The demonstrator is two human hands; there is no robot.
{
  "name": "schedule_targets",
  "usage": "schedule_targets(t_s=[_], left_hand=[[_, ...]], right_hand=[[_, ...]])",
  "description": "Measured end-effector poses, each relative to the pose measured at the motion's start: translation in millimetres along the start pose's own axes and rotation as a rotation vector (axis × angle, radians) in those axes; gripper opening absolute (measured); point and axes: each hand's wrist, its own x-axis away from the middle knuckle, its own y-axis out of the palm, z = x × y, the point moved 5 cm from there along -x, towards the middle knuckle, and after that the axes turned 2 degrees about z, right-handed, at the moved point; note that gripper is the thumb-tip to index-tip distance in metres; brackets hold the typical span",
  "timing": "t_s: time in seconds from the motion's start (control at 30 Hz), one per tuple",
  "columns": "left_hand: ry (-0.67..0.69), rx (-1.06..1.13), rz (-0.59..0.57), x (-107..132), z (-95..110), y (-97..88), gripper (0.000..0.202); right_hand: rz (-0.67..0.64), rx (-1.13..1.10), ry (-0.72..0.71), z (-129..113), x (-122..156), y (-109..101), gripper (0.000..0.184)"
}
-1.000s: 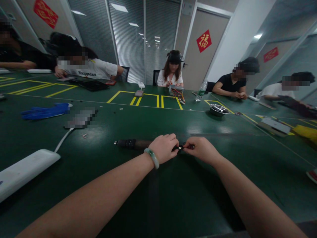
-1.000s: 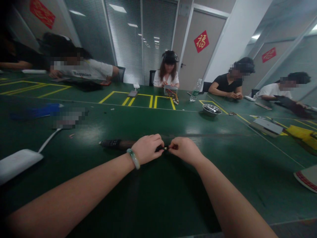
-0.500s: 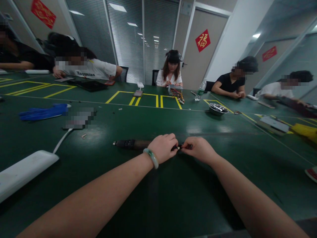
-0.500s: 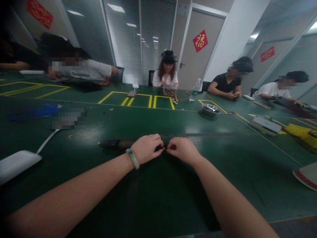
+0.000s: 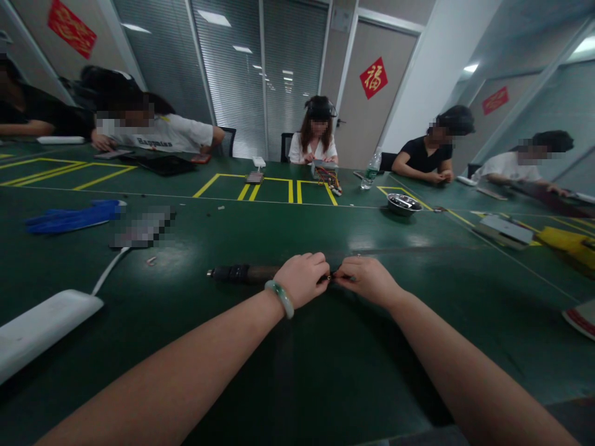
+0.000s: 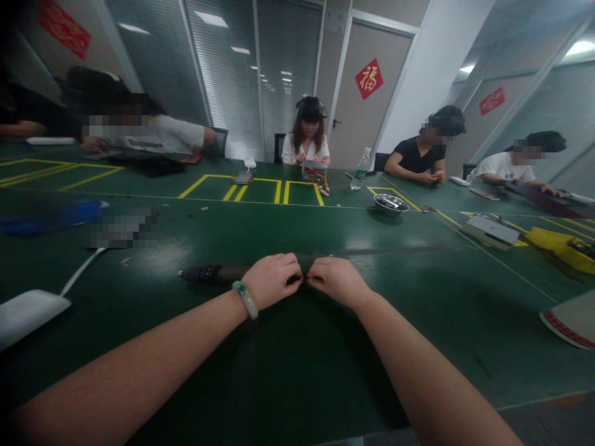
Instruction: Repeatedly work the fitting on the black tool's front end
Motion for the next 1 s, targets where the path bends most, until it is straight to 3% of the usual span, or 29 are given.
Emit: schedule_targets(t_s=[0.37,0.87,1.0], left_hand=[[-0.009,0.0,-0.005,-1.5,-1.5,0.2,0.011],[0.006,-0.04,-0.01,-1.3,2.4,2.3,0.011],[-0.002,-0.038,-0.002,-0.7,1.3,2.5,0.012]], right_hand=[[0.017,0.01,0.123,2.4,0.2,-0.7,0.007],[0.075,-0.087,0.116,2.9,-0.3,5.6,0.012],[0.032,-0.111,0.177,4.3,-2.4,11.3,0.013]])
